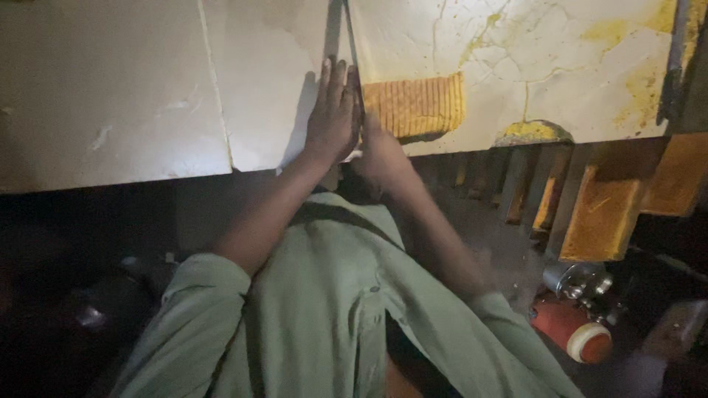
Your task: The person places a yellow slab block on the tiled table and slices it into strips with a long knife, steadying the block with the free hand. They cut through several blocks one after another, moving finished strips aside and reaching for the next block.
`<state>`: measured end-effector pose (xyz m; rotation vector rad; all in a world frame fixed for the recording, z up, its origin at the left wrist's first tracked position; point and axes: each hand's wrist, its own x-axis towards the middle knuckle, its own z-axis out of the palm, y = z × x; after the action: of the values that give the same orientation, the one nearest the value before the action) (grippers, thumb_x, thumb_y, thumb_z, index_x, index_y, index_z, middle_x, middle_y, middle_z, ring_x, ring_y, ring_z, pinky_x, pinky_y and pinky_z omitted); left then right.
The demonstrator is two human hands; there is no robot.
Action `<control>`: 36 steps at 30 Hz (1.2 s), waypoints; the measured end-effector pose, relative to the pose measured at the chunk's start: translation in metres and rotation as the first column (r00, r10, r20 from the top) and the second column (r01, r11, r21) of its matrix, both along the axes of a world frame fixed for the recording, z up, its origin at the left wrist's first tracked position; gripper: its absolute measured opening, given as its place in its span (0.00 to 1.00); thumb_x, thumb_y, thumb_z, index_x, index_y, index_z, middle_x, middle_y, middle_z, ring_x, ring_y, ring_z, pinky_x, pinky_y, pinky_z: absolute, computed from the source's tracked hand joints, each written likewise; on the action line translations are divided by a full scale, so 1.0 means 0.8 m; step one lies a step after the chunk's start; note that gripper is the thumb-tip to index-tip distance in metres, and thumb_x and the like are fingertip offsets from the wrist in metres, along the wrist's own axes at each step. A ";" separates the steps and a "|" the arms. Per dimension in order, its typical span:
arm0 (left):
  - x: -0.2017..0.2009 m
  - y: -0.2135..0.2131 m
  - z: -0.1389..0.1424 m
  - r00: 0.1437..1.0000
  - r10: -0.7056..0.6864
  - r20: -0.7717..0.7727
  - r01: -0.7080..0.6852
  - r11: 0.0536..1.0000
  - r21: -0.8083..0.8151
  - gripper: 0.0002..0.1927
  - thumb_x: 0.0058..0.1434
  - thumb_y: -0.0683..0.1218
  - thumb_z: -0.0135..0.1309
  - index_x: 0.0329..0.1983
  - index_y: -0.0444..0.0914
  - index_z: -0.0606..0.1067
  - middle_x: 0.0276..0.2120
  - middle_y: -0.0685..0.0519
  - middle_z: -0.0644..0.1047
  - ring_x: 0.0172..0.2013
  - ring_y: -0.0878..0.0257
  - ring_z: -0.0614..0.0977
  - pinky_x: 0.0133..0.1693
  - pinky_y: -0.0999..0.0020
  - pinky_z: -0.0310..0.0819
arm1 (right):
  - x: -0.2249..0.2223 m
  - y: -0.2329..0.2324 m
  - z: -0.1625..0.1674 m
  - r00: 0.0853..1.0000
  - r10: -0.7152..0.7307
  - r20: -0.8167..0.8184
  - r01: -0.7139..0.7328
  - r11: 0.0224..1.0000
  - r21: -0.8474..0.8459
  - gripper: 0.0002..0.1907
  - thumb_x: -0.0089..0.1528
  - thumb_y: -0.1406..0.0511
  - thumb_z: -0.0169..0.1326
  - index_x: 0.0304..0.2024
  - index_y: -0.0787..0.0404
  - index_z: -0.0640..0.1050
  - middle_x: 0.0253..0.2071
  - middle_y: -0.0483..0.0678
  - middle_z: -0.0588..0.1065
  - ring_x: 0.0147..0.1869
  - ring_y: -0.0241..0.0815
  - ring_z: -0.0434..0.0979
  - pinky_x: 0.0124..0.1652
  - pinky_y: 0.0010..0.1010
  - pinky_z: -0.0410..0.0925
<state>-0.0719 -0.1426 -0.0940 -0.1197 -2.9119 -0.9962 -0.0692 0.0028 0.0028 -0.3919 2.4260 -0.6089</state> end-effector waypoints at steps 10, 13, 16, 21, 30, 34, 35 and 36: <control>0.005 0.007 -0.025 0.985 0.008 -0.170 0.015 0.991 0.133 0.32 0.79 0.42 0.40 0.81 0.32 0.44 0.78 0.32 0.45 0.78 0.30 0.42 0.78 0.42 0.46 | 0.111 0.070 -0.048 0.995 0.099 0.007 -0.098 0.993 -0.069 0.33 0.63 0.71 0.48 0.69 0.71 0.53 0.34 0.68 0.75 0.38 0.72 0.77 0.37 0.57 0.69; 0.002 0.001 -0.019 0.990 -0.017 -0.142 0.038 0.988 0.148 0.34 0.77 0.42 0.39 0.81 0.32 0.42 0.78 0.31 0.44 0.78 0.31 0.42 0.78 0.40 0.44 | 0.063 0.040 -0.085 0.965 -0.132 0.225 0.090 0.978 0.188 0.44 0.62 0.71 0.49 0.76 0.69 0.44 0.64 0.82 0.56 0.42 0.72 0.81 0.36 0.51 0.78; 0.001 -0.010 -0.006 0.997 -0.059 -0.045 0.064 0.988 0.140 0.34 0.77 0.44 0.38 0.81 0.33 0.42 0.78 0.30 0.43 0.78 0.32 0.42 0.77 0.36 0.40 | 0.012 0.015 -0.063 0.996 -0.056 0.070 0.053 0.998 0.044 0.28 0.59 0.65 0.59 0.56 0.70 0.63 0.40 0.68 0.79 0.47 0.69 0.80 0.43 0.54 0.72; 0.007 -0.017 -0.001 0.977 0.057 0.206 -0.043 0.997 -0.069 0.33 0.75 0.55 0.39 0.79 0.44 0.48 0.74 0.29 0.42 0.73 0.29 0.41 0.69 0.29 0.29 | 0.000 -0.028 0.004 0.994 -0.051 0.092 0.046 0.998 0.053 0.32 0.58 0.67 0.58 0.61 0.72 0.62 0.41 0.69 0.78 0.48 0.68 0.81 0.44 0.51 0.74; 0.018 -0.012 -0.032 0.998 0.056 -0.038 -0.059 0.995 -0.083 0.38 0.76 0.52 0.44 0.82 0.39 0.43 0.76 0.27 0.41 0.77 0.32 0.40 0.73 0.28 0.28 | 0.111 0.050 -0.017 0.977 0.052 0.208 -0.065 0.996 0.057 0.41 0.58 0.64 0.60 0.66 0.72 0.54 0.35 0.68 0.75 0.41 0.71 0.77 0.40 0.53 0.71; 0.011 -0.015 -0.024 0.999 0.034 0.013 -0.032 0.996 -0.082 0.37 0.75 0.51 0.43 0.82 0.41 0.43 0.77 0.30 0.41 0.76 0.32 0.41 0.71 0.30 0.29 | 0.056 0.015 -0.060 0.927 -0.168 0.336 0.092 0.968 0.232 0.37 0.65 0.64 0.47 0.73 0.71 0.50 0.34 0.64 0.78 0.36 0.67 0.82 0.37 0.51 0.74; 0.009 -0.019 -0.021 1.000 0.019 0.024 -0.016 0.994 -0.112 0.36 0.77 0.51 0.43 0.83 0.42 0.44 0.77 0.31 0.41 0.76 0.33 0.42 0.71 0.31 0.29 | 0.039 0.014 -0.055 0.904 -0.215 0.369 0.161 0.972 0.171 0.41 0.62 0.61 0.51 0.70 0.72 0.49 0.35 0.63 0.78 0.34 0.68 0.82 0.34 0.52 0.74; 0.008 -0.021 -0.016 0.999 0.002 0.037 0.003 0.990 -0.138 0.35 0.78 0.51 0.42 0.83 0.44 0.44 0.78 0.32 0.41 0.76 0.34 0.42 0.71 0.33 0.29 | 0.023 0.006 -0.050 0.963 -0.120 0.240 0.103 0.991 0.079 0.40 0.60 0.64 0.54 0.68 0.74 0.52 0.35 0.65 0.78 0.36 0.68 0.81 0.35 0.52 0.73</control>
<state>-0.0658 -0.1593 -0.1070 -0.1101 -3.0130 -0.8039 -0.0507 0.0078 -0.0370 -0.1430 2.2348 -0.5864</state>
